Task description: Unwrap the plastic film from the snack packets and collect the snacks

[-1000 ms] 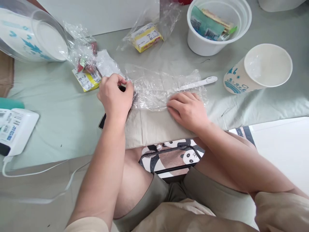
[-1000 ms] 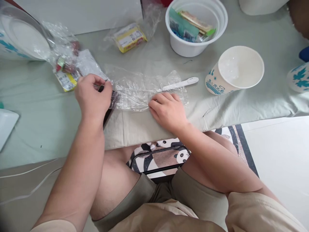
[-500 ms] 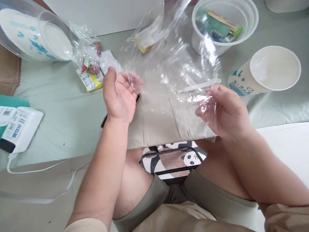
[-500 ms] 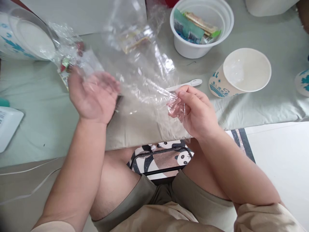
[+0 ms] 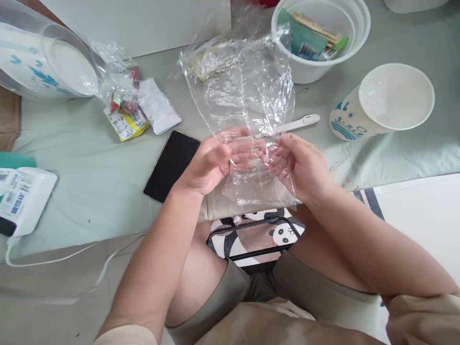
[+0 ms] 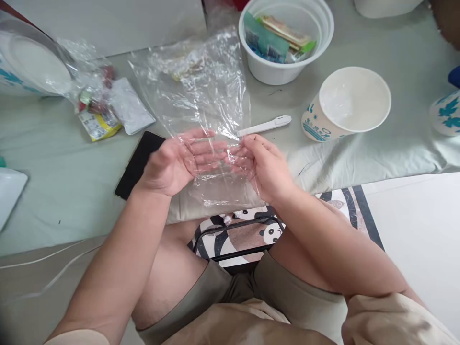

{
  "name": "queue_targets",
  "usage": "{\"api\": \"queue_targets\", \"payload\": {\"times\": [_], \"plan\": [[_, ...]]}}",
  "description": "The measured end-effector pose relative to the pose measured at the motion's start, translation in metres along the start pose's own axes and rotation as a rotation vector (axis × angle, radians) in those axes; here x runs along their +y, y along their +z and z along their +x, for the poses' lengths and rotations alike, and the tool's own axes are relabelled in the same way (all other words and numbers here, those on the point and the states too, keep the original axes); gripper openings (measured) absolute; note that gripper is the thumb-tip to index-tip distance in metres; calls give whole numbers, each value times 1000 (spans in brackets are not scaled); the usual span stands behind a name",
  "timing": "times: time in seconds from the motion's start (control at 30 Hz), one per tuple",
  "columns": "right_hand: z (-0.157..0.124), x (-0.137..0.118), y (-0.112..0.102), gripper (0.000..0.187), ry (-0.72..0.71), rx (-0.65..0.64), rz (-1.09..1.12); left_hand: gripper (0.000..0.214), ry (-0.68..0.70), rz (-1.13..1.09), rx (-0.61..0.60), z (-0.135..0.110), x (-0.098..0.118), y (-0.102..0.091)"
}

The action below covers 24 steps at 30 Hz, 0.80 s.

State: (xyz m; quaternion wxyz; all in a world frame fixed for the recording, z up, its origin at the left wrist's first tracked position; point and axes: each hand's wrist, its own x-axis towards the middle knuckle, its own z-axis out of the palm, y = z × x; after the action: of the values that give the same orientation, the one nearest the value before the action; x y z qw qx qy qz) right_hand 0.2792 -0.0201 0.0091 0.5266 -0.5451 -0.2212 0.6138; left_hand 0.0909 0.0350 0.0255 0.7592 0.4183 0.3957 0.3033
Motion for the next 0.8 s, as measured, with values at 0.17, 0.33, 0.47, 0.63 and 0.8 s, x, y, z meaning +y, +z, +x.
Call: {"api": "queue_targets", "payload": {"times": [0.17,0.33,0.47,0.63,0.8], "plan": [[1,1,0,39,-53,-77,-73,33,-35,45,65,1,-3,-5],[4,-5,-5,36,-65,-206,-297,20,-144,135,64,-1,1,-13],[5,-7,-6,26,-153,-142,-356,23,-142,219,97,-3,5,-20],[6,0,-12,57,-214,-95,-376,34,-45,206,123,-7,8,-27],[11,1,-20,34,-364,-248,-444,14,49,156,162,-8,7,-32]]}}
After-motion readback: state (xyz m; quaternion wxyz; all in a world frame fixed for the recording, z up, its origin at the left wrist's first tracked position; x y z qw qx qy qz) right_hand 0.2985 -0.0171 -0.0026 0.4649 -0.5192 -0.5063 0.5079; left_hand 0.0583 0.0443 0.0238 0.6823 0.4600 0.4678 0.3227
